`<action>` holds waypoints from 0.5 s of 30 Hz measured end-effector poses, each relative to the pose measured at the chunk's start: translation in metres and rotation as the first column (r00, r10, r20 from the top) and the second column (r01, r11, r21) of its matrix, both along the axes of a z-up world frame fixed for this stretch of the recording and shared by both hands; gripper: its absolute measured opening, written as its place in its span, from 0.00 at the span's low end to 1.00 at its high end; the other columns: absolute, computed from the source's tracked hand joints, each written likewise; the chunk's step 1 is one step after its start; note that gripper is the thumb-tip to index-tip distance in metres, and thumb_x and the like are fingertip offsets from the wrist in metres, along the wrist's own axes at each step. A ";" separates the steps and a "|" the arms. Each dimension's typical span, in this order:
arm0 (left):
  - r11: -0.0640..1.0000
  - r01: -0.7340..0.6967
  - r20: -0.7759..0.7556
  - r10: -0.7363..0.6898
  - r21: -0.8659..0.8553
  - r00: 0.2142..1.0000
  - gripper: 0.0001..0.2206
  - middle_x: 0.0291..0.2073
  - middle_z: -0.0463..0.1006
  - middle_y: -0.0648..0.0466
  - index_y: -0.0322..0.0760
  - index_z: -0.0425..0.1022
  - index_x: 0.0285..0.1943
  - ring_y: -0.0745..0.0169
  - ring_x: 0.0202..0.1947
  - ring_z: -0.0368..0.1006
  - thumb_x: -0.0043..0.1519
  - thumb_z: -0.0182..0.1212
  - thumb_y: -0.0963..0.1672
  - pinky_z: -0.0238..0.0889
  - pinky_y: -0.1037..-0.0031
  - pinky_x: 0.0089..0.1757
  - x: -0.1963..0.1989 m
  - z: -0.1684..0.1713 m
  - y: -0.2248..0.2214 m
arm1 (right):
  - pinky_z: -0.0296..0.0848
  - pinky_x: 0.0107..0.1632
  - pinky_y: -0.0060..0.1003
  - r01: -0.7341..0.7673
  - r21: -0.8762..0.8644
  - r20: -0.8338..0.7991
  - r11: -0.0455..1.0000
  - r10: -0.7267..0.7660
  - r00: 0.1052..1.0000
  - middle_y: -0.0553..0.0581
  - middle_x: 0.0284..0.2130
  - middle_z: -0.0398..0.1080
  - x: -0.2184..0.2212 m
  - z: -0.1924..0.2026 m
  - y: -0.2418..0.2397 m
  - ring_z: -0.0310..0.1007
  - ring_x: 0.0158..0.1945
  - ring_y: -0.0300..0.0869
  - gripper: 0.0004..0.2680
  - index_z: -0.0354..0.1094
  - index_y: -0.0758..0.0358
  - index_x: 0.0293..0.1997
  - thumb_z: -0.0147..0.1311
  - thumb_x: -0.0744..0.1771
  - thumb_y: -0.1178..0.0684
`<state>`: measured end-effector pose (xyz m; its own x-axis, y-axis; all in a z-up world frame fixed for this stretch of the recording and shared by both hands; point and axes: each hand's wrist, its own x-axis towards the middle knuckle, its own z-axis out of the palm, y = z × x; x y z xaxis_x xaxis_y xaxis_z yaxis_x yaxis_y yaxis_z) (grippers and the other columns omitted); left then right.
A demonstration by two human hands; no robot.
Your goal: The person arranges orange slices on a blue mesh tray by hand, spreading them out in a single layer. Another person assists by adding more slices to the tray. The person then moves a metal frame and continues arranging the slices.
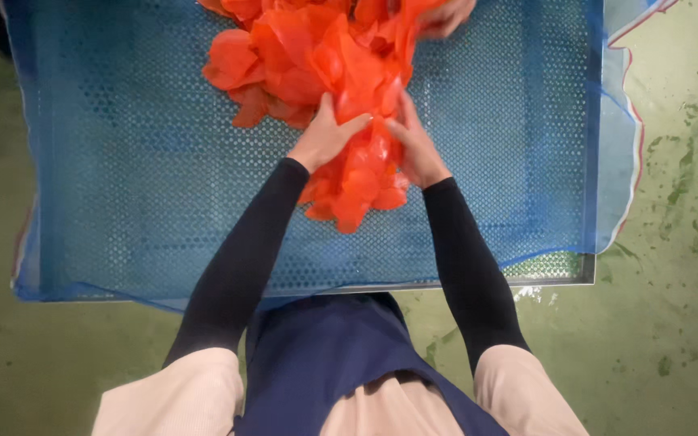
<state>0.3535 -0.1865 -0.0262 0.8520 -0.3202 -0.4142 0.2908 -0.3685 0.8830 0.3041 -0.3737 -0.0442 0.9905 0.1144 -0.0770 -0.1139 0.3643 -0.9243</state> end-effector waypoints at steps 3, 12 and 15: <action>0.934 0.075 0.258 0.018 -0.349 0.966 0.30 0.61 0.74 0.47 0.40 0.55 0.67 0.58 0.59 0.73 0.61 0.66 0.49 0.63 0.67 0.61 -0.022 0.027 -0.029 | 0.67 0.72 0.41 0.012 0.259 0.047 0.966 -0.025 0.999 0.54 0.75 0.56 -0.020 0.018 -0.035 0.64 0.71 0.44 0.25 0.43 0.45 0.79 0.51 0.72 0.50; 0.817 0.421 0.652 -0.571 0.394 0.498 0.26 0.67 0.70 0.43 0.44 0.74 0.65 0.42 0.69 0.61 0.61 0.64 0.56 0.50 0.44 0.64 -0.058 0.020 0.007 | 0.52 0.41 0.35 0.046 -0.875 -0.048 0.483 -0.179 0.983 0.42 0.29 0.55 -0.110 -0.029 -0.196 0.50 0.37 0.33 0.13 0.57 0.51 0.31 0.50 0.72 0.43; 0.672 0.371 0.227 -0.627 0.640 0.745 0.54 0.80 0.34 0.37 0.64 0.39 0.82 0.30 0.78 0.29 0.49 0.69 0.64 0.23 0.23 0.63 -0.066 0.012 0.048 | 0.58 0.61 0.62 0.100 -0.995 0.102 -0.019 -0.178 0.979 0.72 0.54 0.63 -0.143 -0.023 -0.179 0.59 0.62 0.65 0.21 0.69 0.63 0.54 0.57 0.68 0.33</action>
<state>0.2877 -0.1389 -0.0138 0.7455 -0.5870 -0.3157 -0.4095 -0.7771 0.4780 0.1610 -0.5524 -0.0668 0.9670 -0.2545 -0.0126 -0.2407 -0.8961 -0.3730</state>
